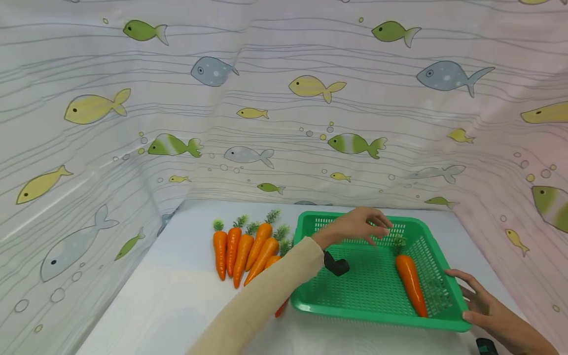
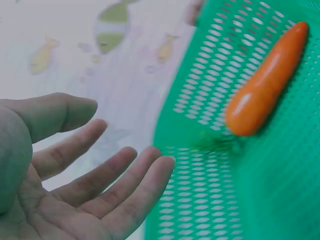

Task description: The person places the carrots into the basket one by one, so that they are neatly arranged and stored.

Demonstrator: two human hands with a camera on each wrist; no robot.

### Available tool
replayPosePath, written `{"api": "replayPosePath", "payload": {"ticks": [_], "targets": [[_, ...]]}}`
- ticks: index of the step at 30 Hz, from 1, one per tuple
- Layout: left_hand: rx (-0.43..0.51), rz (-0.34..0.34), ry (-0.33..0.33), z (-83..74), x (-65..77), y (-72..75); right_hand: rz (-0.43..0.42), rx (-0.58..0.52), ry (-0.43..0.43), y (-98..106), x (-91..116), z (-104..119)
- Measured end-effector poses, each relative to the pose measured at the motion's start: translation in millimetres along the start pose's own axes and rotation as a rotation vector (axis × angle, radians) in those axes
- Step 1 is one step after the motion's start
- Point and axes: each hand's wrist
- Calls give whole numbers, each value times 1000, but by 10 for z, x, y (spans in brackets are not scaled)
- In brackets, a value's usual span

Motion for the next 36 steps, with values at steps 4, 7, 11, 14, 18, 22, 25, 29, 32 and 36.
{"api": "replayPosePath", "payload": {"ticks": [4, 7, 11, 14, 18, 22, 25, 29, 32, 36], "targets": [[-22, -5, -80, -54, 249, 195, 25, -32, 9, 3, 11, -18], [-33, -22, -128, -69, 453, 332, 26, 3, -34, 9, -2, 20], [-70, -64, -163, -39, 716, 495, 5, 17, -48, 13, -16, 41], [-103, -101, -176, 13, 903, 587, -31, 30, 27, -12, -16, -16], [-160, -167, -185, 95, 1178, 691, -65, 105, 125, -48, -32, -82], [-180, -226, -178, 195, 1415, 793, -83, 140, 138, -43, -35, -120], [-193, -273, -157, 289, 1593, 874, -78, 128, 144, -16, -51, -140], [-227, -329, -133, 409, 1833, 960, -22, 37, 214, 31, -32, -184], [-258, -365, -105, 513, 2016, 1013, 24, -43, 268, 52, -20, -220], [-299, -425, -21, 672, 2276, 1067, 73, -81, 330, 67, -58, -255]]}}
Point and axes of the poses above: each hand's wrist, its own x-axis away from the middle knuckle, its own y-axis out of the back of the hand, z = x × y, and after that the axes turned 14 degrees about z, right-handed
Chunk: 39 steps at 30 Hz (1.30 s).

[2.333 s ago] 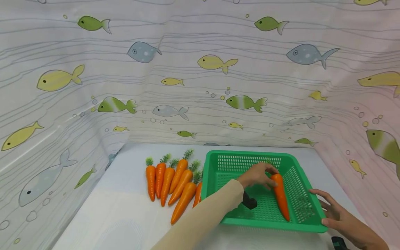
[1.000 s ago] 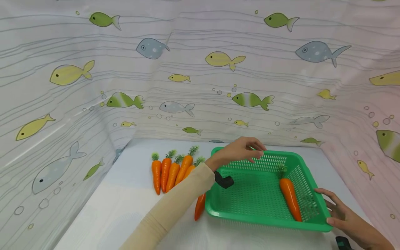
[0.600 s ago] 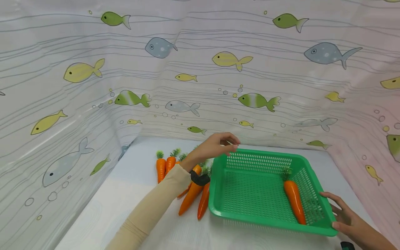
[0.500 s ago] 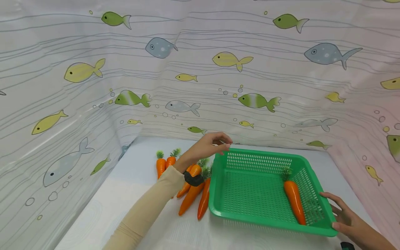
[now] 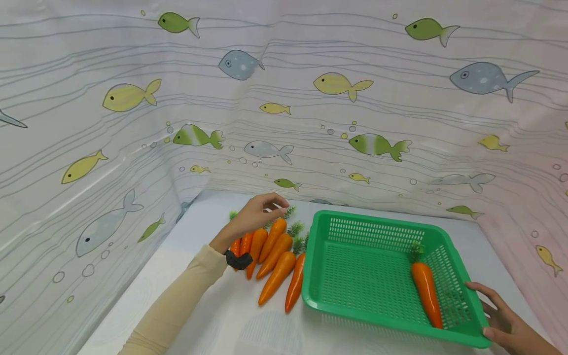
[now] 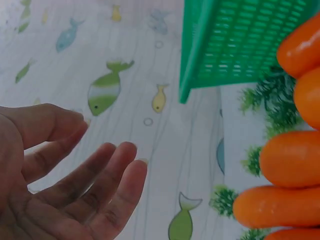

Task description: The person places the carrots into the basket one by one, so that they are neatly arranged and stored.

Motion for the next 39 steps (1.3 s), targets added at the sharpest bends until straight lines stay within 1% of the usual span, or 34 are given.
{"api": "replayPosePath", "payload": {"ticks": [3, 7, 10, 11, 14, 16, 18, 21, 24, 28, 31, 36, 39], "targets": [[-10, -22, 60, 132, 163, 54, 35, -20, 50, 10, -8, -26], [-24, -48, 113, 347, 367, 97, 58, -40, 71, 16, -17, -32], [-43, -79, 152, 513, 498, 121, 49, -30, 65, 16, -6, -34], [-42, -89, 166, 567, 539, 130, 59, -34, 75, 23, 0, -43], [-31, -116, 211, 712, 656, 153, 107, -77, 127, 48, 16, -68], [-26, -136, 243, 796, 724, 168, 161, -126, 172, 73, 22, -91], [-27, -159, 275, 869, 783, 184, 194, -164, 194, 86, 26, -109], [-28, -188, 318, 966, 844, 201, 192, -175, 192, 87, 29, -119], [-6, -200, 355, 1042, 878, 211, 166, -158, 171, 72, 35, -115], [8, -221, 387, 1099, 904, 227, 140, -156, 119, 58, 30, -96], [-3, -235, 409, 1131, 914, 244, 138, -172, 92, 65, 15, -86], [7, -213, 455, 1209, 920, 254, 88, -132, 85, 74, 22, -104], [25, -199, 465, 1210, 924, 256, 55, -44, 104, 74, 11, -106]]}}
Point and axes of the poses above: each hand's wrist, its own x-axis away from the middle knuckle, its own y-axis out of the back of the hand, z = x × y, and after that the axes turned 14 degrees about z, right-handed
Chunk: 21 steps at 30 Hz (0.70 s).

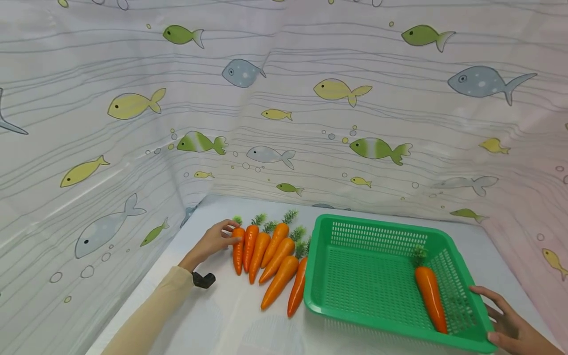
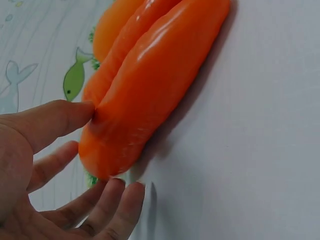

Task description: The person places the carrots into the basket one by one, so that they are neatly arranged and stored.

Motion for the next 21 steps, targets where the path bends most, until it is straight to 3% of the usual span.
{"api": "replayPosePath", "payload": {"ticks": [5, 11, 15, 21], "targets": [[-21, 36, 6, -5, -27, -15, -12, 56, -4, -44, 2, 47], [-49, 61, 26, 8, -82, -25, -81, 72, -124, -63, 9, 79], [-15, 61, 38, 18, -115, -15, -125, 109, -190, -43, -4, 80], [65, 73, 30, 11, -105, 4, -47, 63, -78, -32, -4, 70]]}}
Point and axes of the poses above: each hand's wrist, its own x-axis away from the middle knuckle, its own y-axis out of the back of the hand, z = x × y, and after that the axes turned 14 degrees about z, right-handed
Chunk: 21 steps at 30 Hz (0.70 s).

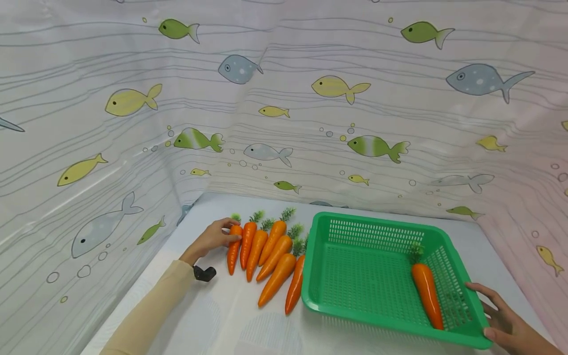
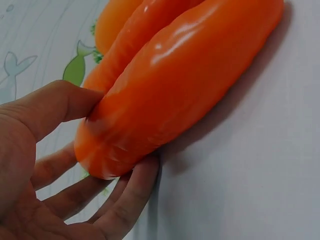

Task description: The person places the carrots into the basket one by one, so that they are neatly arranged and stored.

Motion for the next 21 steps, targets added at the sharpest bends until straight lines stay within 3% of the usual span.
{"api": "replayPosePath", "payload": {"ticks": [5, 15, 21], "targets": [[32, -15, -4, -8, 28, 15, 69, -72, 71, 6, -5, -3], [22, -91, 0, -20, 81, 147, 50, -77, 29, -15, -24, 49], [36, -92, -22, -59, 124, 150, 84, -88, 53, -8, -17, 54]]}}
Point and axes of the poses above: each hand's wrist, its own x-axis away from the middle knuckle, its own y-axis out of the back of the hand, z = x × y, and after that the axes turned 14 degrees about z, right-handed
